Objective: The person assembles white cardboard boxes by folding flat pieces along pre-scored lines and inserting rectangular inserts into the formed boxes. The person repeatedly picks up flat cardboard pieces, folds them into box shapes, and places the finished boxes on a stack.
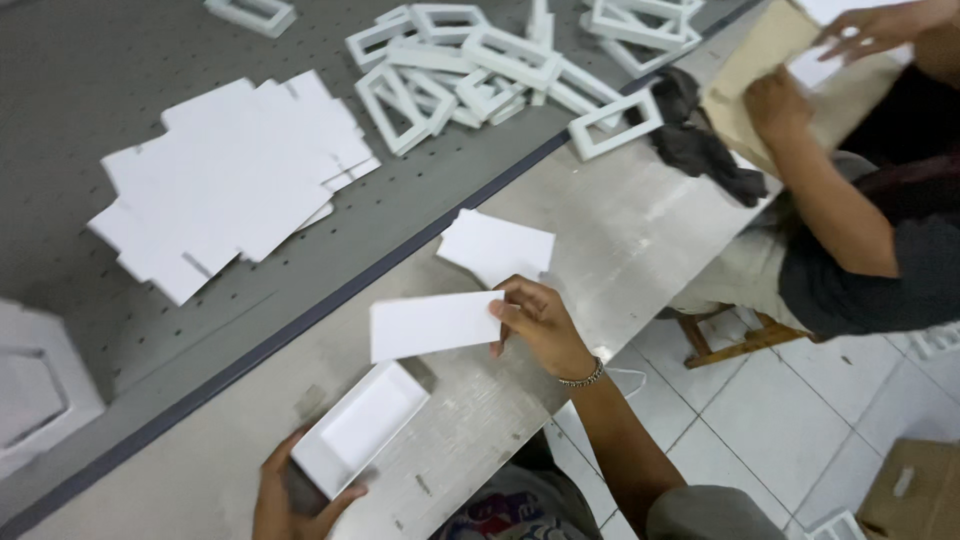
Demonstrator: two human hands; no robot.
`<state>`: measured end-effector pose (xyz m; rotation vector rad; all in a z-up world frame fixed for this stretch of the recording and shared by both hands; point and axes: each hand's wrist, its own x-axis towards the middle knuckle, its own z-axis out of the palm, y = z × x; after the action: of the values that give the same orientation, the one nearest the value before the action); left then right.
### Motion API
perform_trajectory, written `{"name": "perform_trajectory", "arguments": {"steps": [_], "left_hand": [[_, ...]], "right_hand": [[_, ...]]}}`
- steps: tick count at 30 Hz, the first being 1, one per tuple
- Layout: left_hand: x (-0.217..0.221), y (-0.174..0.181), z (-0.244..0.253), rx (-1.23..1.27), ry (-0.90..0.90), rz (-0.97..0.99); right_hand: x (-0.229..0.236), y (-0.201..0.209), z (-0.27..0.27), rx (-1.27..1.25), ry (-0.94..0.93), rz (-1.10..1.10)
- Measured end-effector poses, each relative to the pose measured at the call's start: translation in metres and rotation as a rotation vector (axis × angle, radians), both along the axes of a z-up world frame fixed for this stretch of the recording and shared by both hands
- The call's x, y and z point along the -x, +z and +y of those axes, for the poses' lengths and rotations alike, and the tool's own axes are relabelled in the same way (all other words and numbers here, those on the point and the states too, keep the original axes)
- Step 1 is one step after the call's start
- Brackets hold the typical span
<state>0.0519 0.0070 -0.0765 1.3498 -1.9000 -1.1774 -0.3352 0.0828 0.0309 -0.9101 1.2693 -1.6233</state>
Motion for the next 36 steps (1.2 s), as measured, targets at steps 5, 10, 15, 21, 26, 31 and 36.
{"name": "perform_trajectory", "arguments": {"steps": [5, 10, 15, 21, 26, 31, 36], "left_hand": [[0.014, 0.071, 0.007, 0.053, -0.225, -0.036], [0.01, 0.074, 0.007, -0.06, -0.247, -0.01], [0.008, 0.088, 0.007, 0.117, -0.3, 0.178], [0.005, 0.071, 0.012, 0.155, -0.259, 0.181], [0.007, 0.079, 0.012, 0.154, -0.261, 0.211], [0.008, 0.085, 0.013, 0.148, -0.271, 0.206], [0.008, 0.084, 0.012, 0.142, -0.277, 0.153]], "right_hand": [[-0.037, 0.015, -0.013, -0.08, 0.069, 0.029], [-0.054, -0.012, -0.02, -0.128, 0.151, 0.25], [-0.064, -0.008, -0.027, -0.113, 0.155, 0.502], [-0.083, 0.001, -0.033, -0.086, 0.163, 0.562], [-0.064, 0.001, -0.034, -0.097, 0.19, 0.567], [-0.07, -0.009, -0.035, -0.09, 0.191, 0.62], [-0.082, -0.011, -0.034, -0.106, 0.192, 0.547]]}}
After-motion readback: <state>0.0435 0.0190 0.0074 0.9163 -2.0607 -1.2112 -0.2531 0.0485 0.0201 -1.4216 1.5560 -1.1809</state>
